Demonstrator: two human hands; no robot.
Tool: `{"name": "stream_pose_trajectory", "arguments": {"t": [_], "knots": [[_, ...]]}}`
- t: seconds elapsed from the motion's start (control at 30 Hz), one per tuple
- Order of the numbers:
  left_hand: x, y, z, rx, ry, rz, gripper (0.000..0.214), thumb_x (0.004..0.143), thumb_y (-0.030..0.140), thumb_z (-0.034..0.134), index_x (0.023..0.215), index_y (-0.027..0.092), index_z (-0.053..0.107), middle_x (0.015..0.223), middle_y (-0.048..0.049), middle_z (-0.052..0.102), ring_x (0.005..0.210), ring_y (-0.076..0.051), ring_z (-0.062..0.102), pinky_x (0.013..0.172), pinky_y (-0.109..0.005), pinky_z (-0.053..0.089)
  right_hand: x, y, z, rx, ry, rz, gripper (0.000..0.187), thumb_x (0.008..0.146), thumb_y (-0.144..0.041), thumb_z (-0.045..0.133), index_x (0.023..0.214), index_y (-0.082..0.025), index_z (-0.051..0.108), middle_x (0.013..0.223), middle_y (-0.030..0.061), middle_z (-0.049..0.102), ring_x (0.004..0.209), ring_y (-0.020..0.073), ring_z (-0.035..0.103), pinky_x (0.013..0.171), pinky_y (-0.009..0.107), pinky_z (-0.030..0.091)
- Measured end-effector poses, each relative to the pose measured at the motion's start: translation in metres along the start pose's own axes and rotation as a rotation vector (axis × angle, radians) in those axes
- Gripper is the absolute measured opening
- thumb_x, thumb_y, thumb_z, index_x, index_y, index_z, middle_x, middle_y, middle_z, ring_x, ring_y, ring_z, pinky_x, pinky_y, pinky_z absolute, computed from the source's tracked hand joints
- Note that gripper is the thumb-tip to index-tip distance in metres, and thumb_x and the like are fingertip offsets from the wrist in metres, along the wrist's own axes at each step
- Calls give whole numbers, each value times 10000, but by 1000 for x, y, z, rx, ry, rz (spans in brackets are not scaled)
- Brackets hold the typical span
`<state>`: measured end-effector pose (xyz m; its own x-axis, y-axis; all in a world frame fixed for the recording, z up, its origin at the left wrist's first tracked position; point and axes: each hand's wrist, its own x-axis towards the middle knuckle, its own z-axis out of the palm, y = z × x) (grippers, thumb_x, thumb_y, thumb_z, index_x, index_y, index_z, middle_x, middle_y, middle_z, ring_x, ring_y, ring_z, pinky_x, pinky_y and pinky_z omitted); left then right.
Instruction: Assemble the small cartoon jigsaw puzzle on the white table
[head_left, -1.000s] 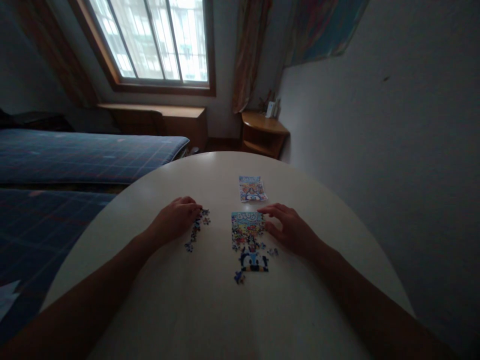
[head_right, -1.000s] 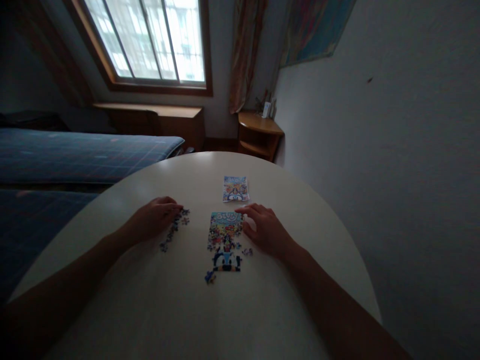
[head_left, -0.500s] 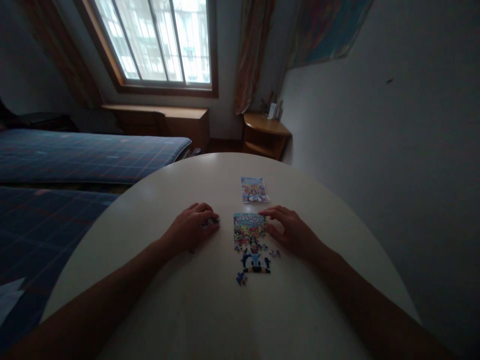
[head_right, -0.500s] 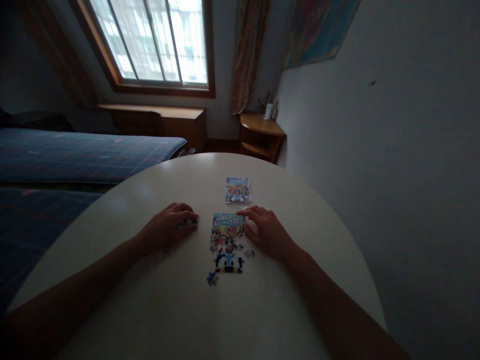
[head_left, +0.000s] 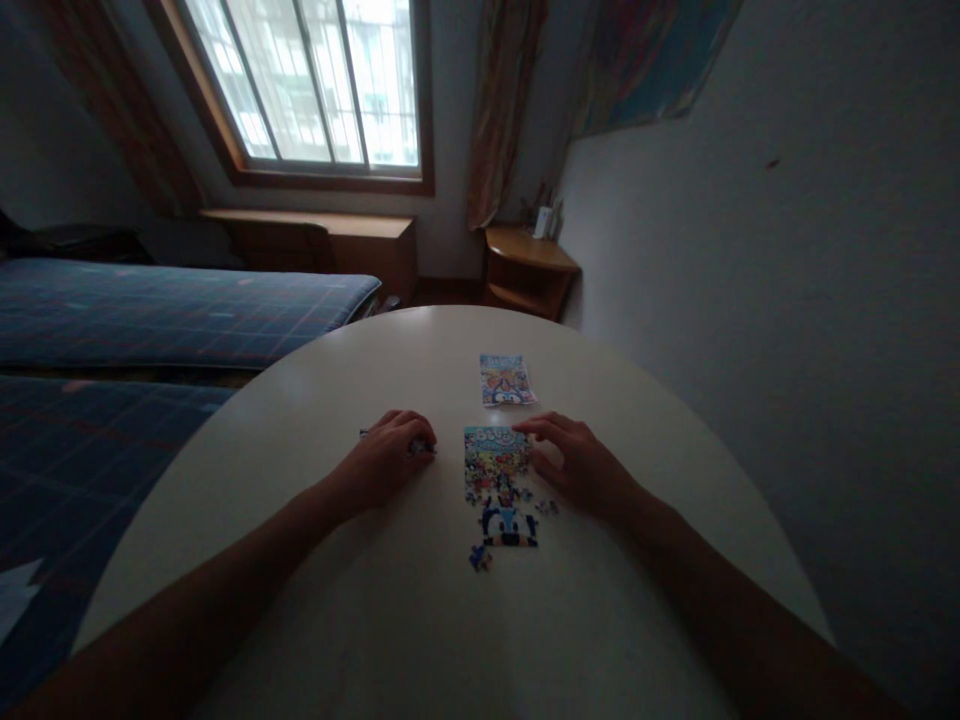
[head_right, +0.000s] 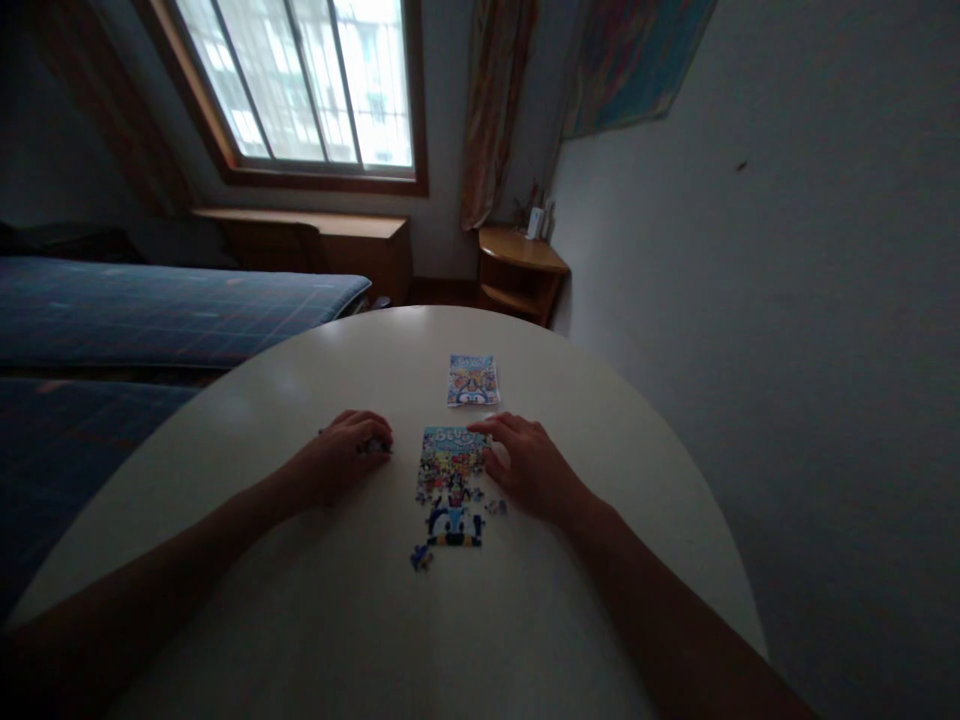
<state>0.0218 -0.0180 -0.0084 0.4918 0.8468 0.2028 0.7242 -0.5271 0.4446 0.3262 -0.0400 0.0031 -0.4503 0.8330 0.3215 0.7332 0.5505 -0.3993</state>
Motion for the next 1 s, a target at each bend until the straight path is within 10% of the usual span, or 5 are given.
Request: {"name": "stream_pose_trajectory", "arguments": {"t": [0.2, 0.6, 1.0], "knots": [[-4, 8, -4, -35, 6, -38, 62, 827, 178, 615, 872, 205, 647, 917, -41, 705, 928, -224, 641, 901, -398, 489, 0, 2, 1, 14, 11, -14, 330, 890, -155, 580, 1202, -257, 606, 1198, 66, 670, 1116, 243, 615, 973, 469, 449], [-16, 69, 8, -917, -54, -202, 369, 747, 235, 715, 1071, 165, 554, 867, -53, 768, 763, -174, 718, 693, -284, 542, -7, -46, 6, 183, 7, -263, 250, 913, -279, 655, 1160, -241, 644, 967, 26, 735, 914, 181, 661, 866, 358, 418], [-18, 72, 16, -1107, -203, -259, 490, 747, 221, 763, 1156, 144, 505, 860, -94, 782, 743, -172, 728, 636, -231, 493, -6, -45, 6, 186, -42, -310, 188, 885, -292, 701, 1061, -234, 668, 933, 17, 733, 897, 169, 669, 863, 336, 407]]}}
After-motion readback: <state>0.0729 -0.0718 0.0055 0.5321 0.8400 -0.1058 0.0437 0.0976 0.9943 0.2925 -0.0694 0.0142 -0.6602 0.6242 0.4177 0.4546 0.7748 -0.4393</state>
